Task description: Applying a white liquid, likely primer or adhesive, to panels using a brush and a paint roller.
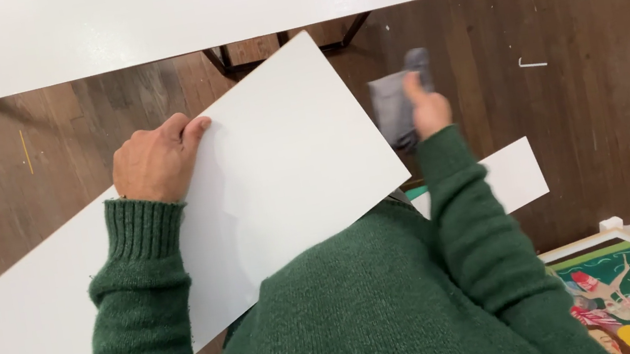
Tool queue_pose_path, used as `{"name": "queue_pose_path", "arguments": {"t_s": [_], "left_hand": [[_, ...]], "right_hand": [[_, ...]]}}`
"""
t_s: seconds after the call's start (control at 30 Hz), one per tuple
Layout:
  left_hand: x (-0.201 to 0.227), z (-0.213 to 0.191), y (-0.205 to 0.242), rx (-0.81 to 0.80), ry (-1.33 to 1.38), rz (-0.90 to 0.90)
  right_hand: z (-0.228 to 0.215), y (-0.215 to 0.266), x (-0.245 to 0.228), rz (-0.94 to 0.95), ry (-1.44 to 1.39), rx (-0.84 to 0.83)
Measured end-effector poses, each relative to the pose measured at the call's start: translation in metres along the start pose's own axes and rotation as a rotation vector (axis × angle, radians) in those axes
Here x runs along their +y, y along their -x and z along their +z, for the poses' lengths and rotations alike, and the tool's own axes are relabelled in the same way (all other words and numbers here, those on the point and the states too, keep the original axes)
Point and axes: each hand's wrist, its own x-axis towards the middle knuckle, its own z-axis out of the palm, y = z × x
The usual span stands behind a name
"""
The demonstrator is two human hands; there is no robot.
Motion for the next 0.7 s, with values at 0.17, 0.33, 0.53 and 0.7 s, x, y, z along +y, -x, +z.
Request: {"name": "queue_pose_path", "arguments": {"t_s": [0.17, 0.33, 0.53, 0.7], "left_hand": [[-0.019, 0.005, 0.005, 0.0, 0.089, -0.038], [-0.021, 0.002, 0.005, -0.034, 0.143, -0.081], [-0.027, 0.008, -0.001, -0.009, 0.18, -0.029], [-0.043, -0.003, -0.018, -0.032, 0.236, 0.007]], "right_hand": [[-0.066, -0.001, 0.034, 0.137, -0.457, -0.009], [-0.144, -0.022, 0.213, 0.046, -0.269, 0.032], [-0.106, 0.091, 0.199, 0.188, 0.275, 0.32], [-0.132, 0.131, 0.228, 0.291, 0.843, 0.43]]}}
